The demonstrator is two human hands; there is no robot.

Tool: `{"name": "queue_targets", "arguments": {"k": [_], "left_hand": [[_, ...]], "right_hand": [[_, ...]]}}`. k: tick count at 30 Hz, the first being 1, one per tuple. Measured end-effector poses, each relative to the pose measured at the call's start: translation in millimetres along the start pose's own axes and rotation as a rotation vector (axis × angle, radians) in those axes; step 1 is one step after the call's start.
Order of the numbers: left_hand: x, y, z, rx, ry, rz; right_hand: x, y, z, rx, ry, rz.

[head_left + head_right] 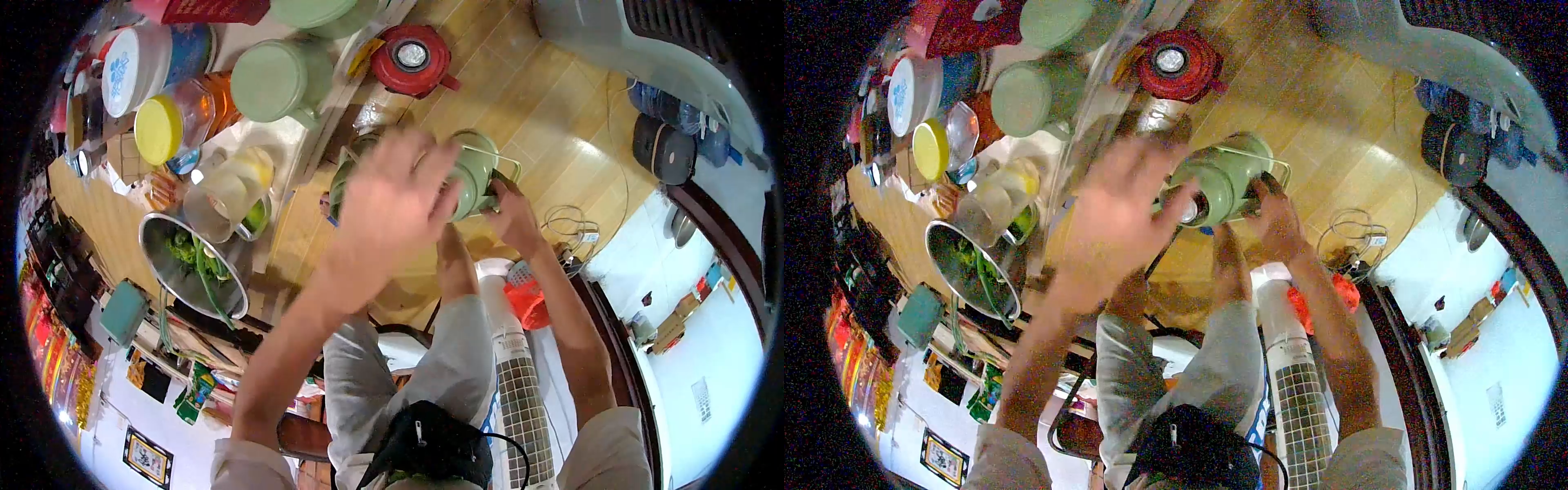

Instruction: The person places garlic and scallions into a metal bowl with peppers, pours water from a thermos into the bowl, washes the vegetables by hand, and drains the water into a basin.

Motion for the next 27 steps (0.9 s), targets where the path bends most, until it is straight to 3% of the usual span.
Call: {"name": "queue_targets", "arguments": {"k": [2, 4, 10, 12, 14, 15, 20, 23, 24, 27], "left_hand": [[10.0, 16.5, -32.2, -0.02, 0.0, -0.039], [7.6, 25.4, -57.2, -0.049, -0.05, -0.093], [-13.8, -6.6, -94.3, 0.023, -0.24, -0.208], [-9.6, -16.7, -103.9, 0.036, -0.225, -0.217], [-3.1, -37.1, -115.4, 0.169, -0.195, -0.203], [-5.9, -43.1, -121.8, 0.175, -0.21, -0.243], [-13.3, -98.2, -157.2, 0.344, -0.196, -0.274], [-38.8, -122.8, -195.9, 0.557, -0.454, -0.627], [-45.5, -121.3, -206.0, 0.58, -0.614, -0.973], [-47.8, -148.2, -212.1, 0.596, -0.468, -0.748]], "right_hand": [[-31.8, -19.6, -19.9, 0.072, -0.072, -0.027], [-55.0, -24.6, -29.9, -0.059, 0.124, -0.151], [-109.8, -44.7, -65.7, -0.089, 0.201, -0.205], [-131.9, -48.9, -75.8, -0.088, 0.122, -0.291], [-156.4, -45.1, -88.1, -0.267, 0.208, -0.272], [-170.0, -47.3, -93.4, -0.165, 0.121, -0.252], [-213.3, -48.5, -118.6, -0.116, 0.077, -0.143], [-237.5, -42.2, -131.6, -0.134, 0.049, -0.096], [-248.2, -38.8, -137.6, -0.15, 0.022, -0.066], [-282.5, -32.9, -150.9, -0.112, -0.071, -0.089]]}}
Point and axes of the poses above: each hand's wrist, its own z-axis towards the middle knuckle, its own y-axis out of the palm, x = y × z, the point moved 9 cm from there along z, towards the middle knuckle, and after that the axes turned 7 degrees about -x, right-handed, at the moved point
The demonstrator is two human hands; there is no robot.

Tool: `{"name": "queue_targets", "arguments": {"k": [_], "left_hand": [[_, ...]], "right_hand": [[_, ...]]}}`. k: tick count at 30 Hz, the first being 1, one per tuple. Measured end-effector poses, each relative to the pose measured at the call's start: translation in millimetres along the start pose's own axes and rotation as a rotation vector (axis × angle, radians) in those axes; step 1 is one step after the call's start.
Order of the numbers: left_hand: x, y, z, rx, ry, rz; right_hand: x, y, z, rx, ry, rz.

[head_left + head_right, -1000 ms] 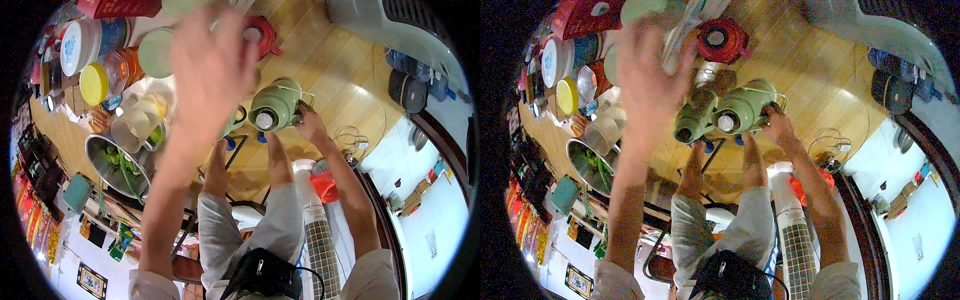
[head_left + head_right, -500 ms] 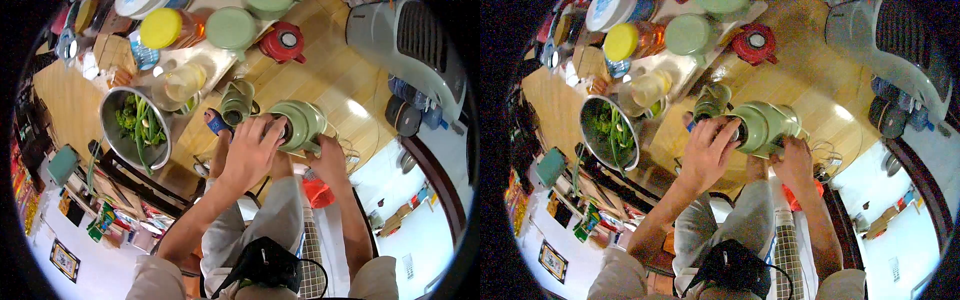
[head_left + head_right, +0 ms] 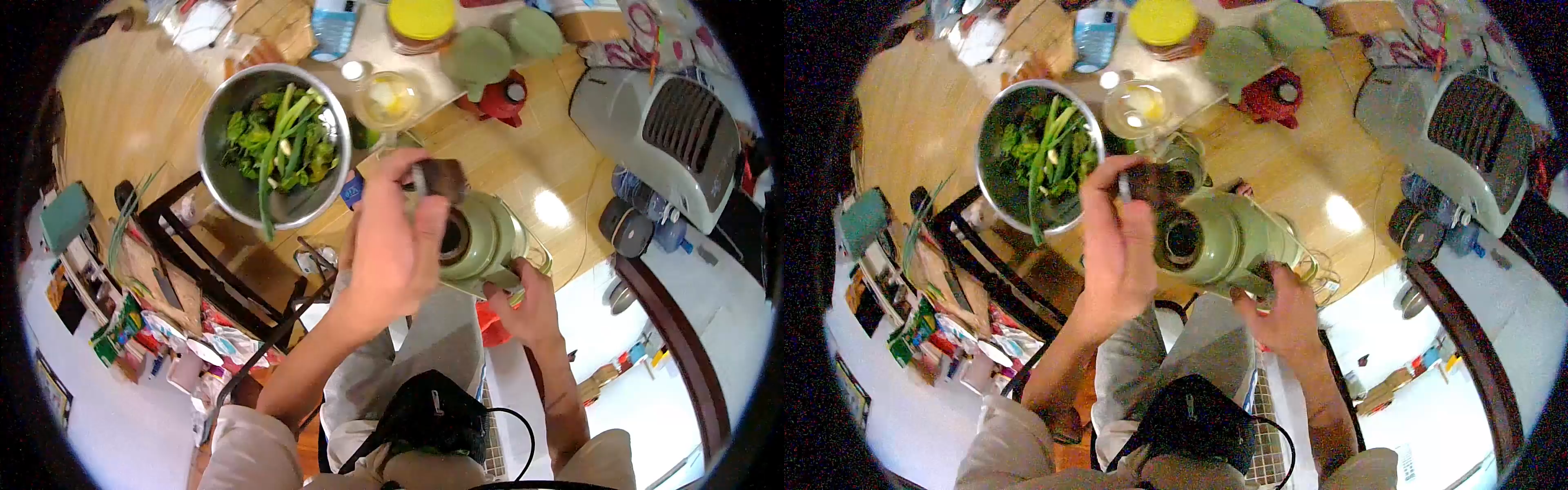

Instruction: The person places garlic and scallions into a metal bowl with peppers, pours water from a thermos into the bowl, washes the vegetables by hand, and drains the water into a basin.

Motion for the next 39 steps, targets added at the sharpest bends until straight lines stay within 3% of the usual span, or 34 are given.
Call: {"name": "queue_targets", "arguments": {"k": [2, 3, 5, 11, 31, 39], "left_hand": [[20.8, -2.2, 2.8, -0.102, 0.204, 0.123], [20.4, -8.9, 0.7, -0.079, 0.196, 0.129], [17.1, -1.2, -4.9, -0.276, 0.177, 0.125], [11.6, -31.0, -18.9, -0.281, 0.144, 0.05], [5.1, -83.1, -27.2, -0.134, 0.151, -0.03], [-0.3, -104.2, -28.9, -0.034, 0.128, -0.057]], "right_hand": [[-18.7, 6.1, -3.4, -0.015, -0.01, -0.068], [-26.3, 9.1, -4.5, -0.02, -0.01, -0.122], [-42.5, 15.8, -5.3, -0.045, -0.02, -0.114], [-79.7, 29.9, -6.6, -0.109, -0.014, -0.004], [-136.8, 37.7, -11.8, -0.048, -0.153, -0.228], [-123.6, 43.0, -7.4, -0.111, -0.127, -0.14]]}}
Point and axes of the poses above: each hand's wrist, its own z-axis towards the middle knuckle, its own y-axis out of the palm, x = y × z, the point moved 9 cm from there along z, towards the middle knuckle, and after that the axes turned 7 degrees about -x, right-handed, at the moved point
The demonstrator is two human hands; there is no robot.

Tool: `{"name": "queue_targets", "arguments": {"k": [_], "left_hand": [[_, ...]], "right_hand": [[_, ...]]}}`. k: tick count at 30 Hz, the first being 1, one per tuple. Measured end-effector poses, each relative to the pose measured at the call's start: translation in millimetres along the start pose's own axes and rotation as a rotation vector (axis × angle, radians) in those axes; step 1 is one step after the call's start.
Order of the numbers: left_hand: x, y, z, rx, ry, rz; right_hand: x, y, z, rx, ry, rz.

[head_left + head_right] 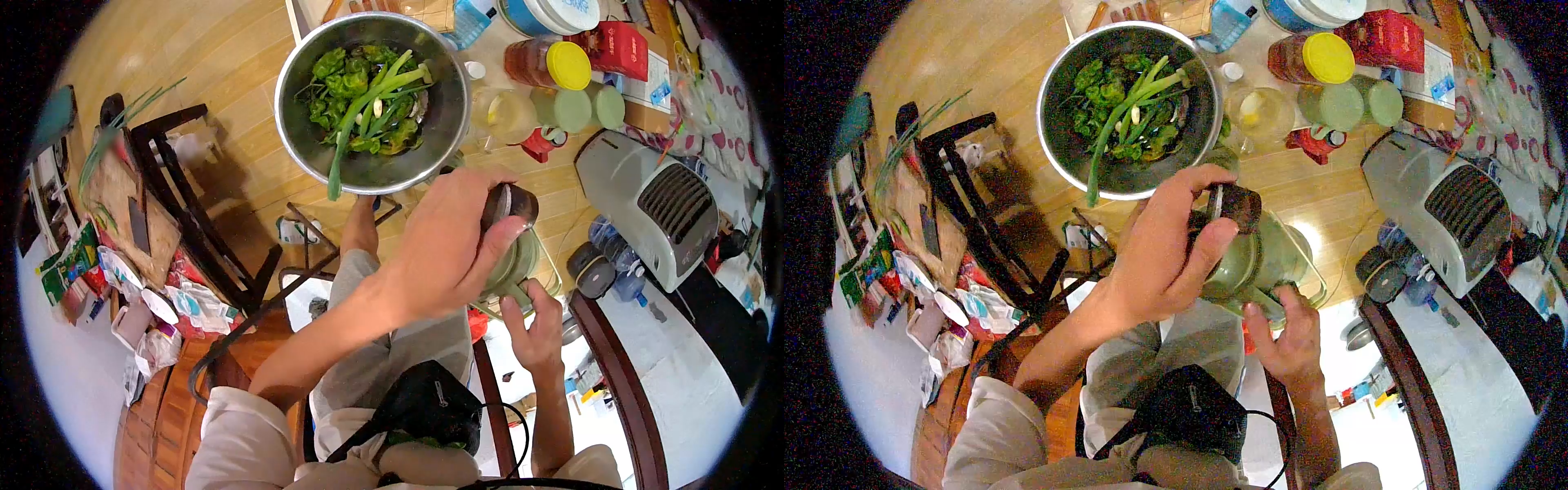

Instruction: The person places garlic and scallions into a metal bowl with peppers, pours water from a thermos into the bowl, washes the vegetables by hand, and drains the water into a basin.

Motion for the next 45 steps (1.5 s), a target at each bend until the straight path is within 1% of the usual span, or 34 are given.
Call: {"name": "queue_targets", "arguments": {"k": [2, 4, 5, 7, 8, 10, 11, 12, 14, 15, 17, 18, 20, 22, 25, 28, 30, 34, 36, 39, 41, 43, 45], "left_hand": [[0.9, -3.5, -0.9, 0.003, 0.014, 0.036], [4.9, -11.4, -4.5, 0.067, 0.055, 0.063], [4.9, -10.6, -6.3, 0.063, 0.056, 0.061], [-8.4, -18.4, -12.9, 0.164, -0.054, -0.164], [-6.4, -21.9, -16.4, 0.158, -0.052, -0.16], [-3.6, -24.4, -19.3, 0.093, -0.096, -0.01], [-3.4, -24.8, -19.3, 0.095, -0.103, 0.017], [-3.8, -24.6, -19.4, 0.079, -0.104, 0.024], [-3.8, -14.0, -21.1, -0.081, -0.094, 0.111], [-4.8, -8.5, -20.5, -0.094, -0.095, 0.112], [-1.2, -7.6, -20.1, -0.015, -0.037, 0.095], [1.2, -2.7, -18.2, -0.027, -0.035, 0.091], [-0.7, -4.3, -16.9, 0.007, -0.132, 0.088], [-1.1, 6.9, -10.9, -0.03, -0.141, 0.074], [1.9, 26.1, -5.8, -0.07, -0.099, 0.057], [8.4, 44.7, 1.1, -0.099, -0.04, 0.106], [10.1, 61.4, 3.4, -0.225, -0.063, 0.203], [16.6, 86.7, 12.3, -0.257, -0.028, 0.24], [25.6, 96.6, 17.2, -0.282, 0.053, 0.357], [25.6, 107.4, 21.0, -0.312, 0.06, 0.395], [25.2, 116.4, 23.9, -0.334, 0.07, 0.407], [24.7, 121.0, 23.2, -0.339, 0.072, 0.415], [26.8, 124.2, 26.8, -0.275, 0.085, 0.386]], "right_hand": [[0.0, 2.0, 3.6, -0.029, 0.012, 0.005], [0.0, -0.8, 4.3, 0.024, 0.016, 0.035], [0.0, -2.0, 4.8, 0.027, 0.019, 0.036], [3.0, -3.4, 6.7, 0.013, 0.05, 0.117], [3.9, -6.1, 6.5, 0.017, 0.05, 0.122], [16.8, -7.4, 5.1, -0.003, 0.135, 0.155], [14.1, -8.0, 3.7, 0.053, 0.061, 0.108], [17.2, -7.0, 2.4, 0.058, 0.067, 0.124], [23.4, -9.5, 1.3, 0.05, 0.084, 0.151], [28.4, -11.8, -1.2, 0.079, 0.075, 0.124], [27.9, -15.4, -0.6, 0.076, 0.094, 0.16], [30.8, -17.6, -1.8, 0.075, 0.117, 0.197], [38.4, -21.1, -3.1, 0.078, 0.121, 0.178], [51.4, -23.2, -5.2, 0.048, 0.158, 0.207], [69.8, -27.5, -8.9, 0.059, 0.158, 0.196], [83.9, -32.6, -14.4, 0.091, 0.155, 0.215], [92.0, -35.8, -19.4, 0.121, 0.15, 0.239], [102.1, -44.4, -20.5, 0.121, 0.137, 0.221], [105.3, -48.7, -22.1, 0.132, 0.126, 0.197], [114.9, -52.1, -25.3, 0.161, 0.121, 0.261], [122.0, -55.4, -29.6, 0.219, 0.095, 0.201], [124.1, -55.9, -30.2, 0.199, 0.109, 0.226], [132.4, -57.5, -32.5, 0.19, 0.126, 0.252]]}}
Point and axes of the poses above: each hand's wrist, its own z-axis towards the middle knuckle, its own y-axis out of the palm, x = y × z, the point moved 9 cm from there along z, towards the middle knuckle, and after that the axes turned 7 degrees about -x, right-handed, at the moved point
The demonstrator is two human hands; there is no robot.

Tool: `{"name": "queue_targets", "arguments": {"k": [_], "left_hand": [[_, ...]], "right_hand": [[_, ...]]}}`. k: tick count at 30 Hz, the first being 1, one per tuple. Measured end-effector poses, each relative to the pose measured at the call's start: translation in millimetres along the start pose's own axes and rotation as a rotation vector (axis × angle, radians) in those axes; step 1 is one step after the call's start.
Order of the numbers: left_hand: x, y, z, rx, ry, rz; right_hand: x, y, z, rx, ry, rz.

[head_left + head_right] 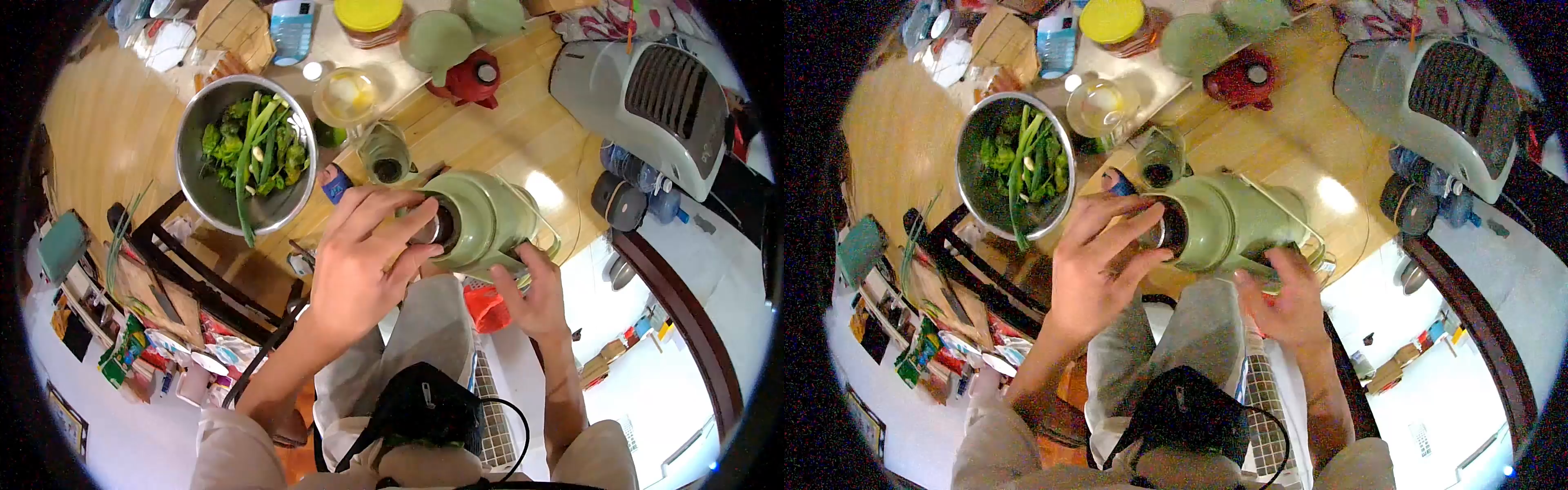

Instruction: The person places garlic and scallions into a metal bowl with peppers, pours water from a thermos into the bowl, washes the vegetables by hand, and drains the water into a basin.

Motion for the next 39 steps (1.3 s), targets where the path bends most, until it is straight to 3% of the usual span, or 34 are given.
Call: {"name": "queue_targets", "arguments": {"k": [9, 13, 17, 19, 25, 27, 33, 36, 38, 39], "left_hand": [[-9.9, 24.5, 15.0, -0.089, -0.182, 0.081], [-19.5, 34.9, 17.7, -0.088, -0.151, -0.04], [-0.3, 54.6, 30.6, -0.15, 0.006, -0.218], [-0.3, 72.7, 36.1, -0.308, -0.046, 0.068], [-31.9, 129.7, 70.5, -0.357, 0.017, 0.214], [-53.3, 165.5, 83.8, -0.386, 0.021, 0.235], [-123.6, 258.1, 120.5, -0.412, -0.006, 0.473], [-161.7, 279.3, 130.7, -0.347, -0.027, 0.569], [-182.4, 290.8, 135.9, -0.389, -0.107, 0.599], [-197.2, 294.9, 138.0, -0.416, -0.193, 0.62]], "right_hand": [[12.8, -15.1, 1.2, 0.038, -0.012, -0.06], [16.6, -20.8, 2.6, 0.037, -0.036, -0.051], [25.9, -22.9, 10.2, 0.0, -0.044, -0.094], [44.4, -23.0, 18.8, -0.006, -0.048, -0.071], [115.6, -10.9, 78.7, -0.058, -0.065, -0.099], [156.4, 7.5, 113.7, -0.12, -0.101, -0.246], [280.2, 53.1, 227.6, -0.164, -0.088, -0.188], [302.0, 54.5, 274.9, -0.128, -0.026, -0.187], [303.0, 22.7, 297.0, 0.203, 0.119, -0.031], [293.1, 18.7, 306.7, 0.208, 0.119, -0.022]]}}
Point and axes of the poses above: each hand's wrist, its own z-axis towards the middle knuckle, its own y-axis out of the palm, x = y × z, the point moved 9 cm from there along z, towards the middle knuckle, and after that the axes turned 7 degrees about -x, right-handed, at the moved point
